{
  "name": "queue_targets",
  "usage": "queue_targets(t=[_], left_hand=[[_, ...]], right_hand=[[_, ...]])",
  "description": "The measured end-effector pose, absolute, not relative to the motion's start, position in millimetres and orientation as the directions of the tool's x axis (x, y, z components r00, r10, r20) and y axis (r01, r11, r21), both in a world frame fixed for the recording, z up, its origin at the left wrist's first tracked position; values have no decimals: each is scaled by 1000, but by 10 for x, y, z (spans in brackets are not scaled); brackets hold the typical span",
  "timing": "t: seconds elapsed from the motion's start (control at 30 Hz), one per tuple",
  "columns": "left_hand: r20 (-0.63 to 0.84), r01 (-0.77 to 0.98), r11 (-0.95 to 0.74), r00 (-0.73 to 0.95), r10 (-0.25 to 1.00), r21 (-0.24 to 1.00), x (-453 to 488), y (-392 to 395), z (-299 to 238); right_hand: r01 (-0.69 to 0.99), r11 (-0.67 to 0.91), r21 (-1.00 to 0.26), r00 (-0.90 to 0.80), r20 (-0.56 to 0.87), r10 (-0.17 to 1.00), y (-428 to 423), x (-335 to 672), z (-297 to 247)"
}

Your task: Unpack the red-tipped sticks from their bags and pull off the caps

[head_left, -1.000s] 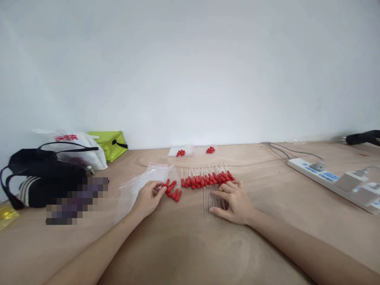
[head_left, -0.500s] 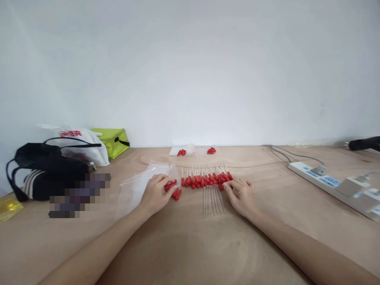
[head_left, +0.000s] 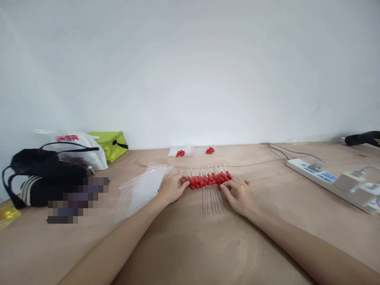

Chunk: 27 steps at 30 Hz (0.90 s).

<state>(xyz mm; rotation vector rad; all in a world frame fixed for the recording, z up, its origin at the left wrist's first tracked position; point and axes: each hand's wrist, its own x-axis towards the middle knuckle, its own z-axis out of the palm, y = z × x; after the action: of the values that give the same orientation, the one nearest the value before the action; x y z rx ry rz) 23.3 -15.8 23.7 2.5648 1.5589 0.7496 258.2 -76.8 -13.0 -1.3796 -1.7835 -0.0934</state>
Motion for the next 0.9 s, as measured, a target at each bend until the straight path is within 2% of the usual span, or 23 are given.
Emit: queue_targets(t=[0.2,0.3,0.43,0.6,0.73,0.9], left_hand=[[615,782,-438,90,783,444,126,-285,152],[680,745,-476,40,732,468,2,-434,125],[738,655,-663,233,633,362,-109,-599,84],[732,461,-857,497,465,231,-42,-624,30],[716,377,-902,568,405,211,26,-584,-13],[673,385,-879,573,467,282,38,-591,2]], right_hand=[[828,404,-389,-46,671,740,-768,2578,-136],[816,476,-328,-104,727,679,-772,2565,-168],[793,586,-165,-237,803,547,-824,2517,-169],[767,639,63,-444,771,457,-906,2420,-80],[752,653,91,-468,771,432,-869,2339,-67],[754,651,83,-471,759,449,-778,2239,-104]])
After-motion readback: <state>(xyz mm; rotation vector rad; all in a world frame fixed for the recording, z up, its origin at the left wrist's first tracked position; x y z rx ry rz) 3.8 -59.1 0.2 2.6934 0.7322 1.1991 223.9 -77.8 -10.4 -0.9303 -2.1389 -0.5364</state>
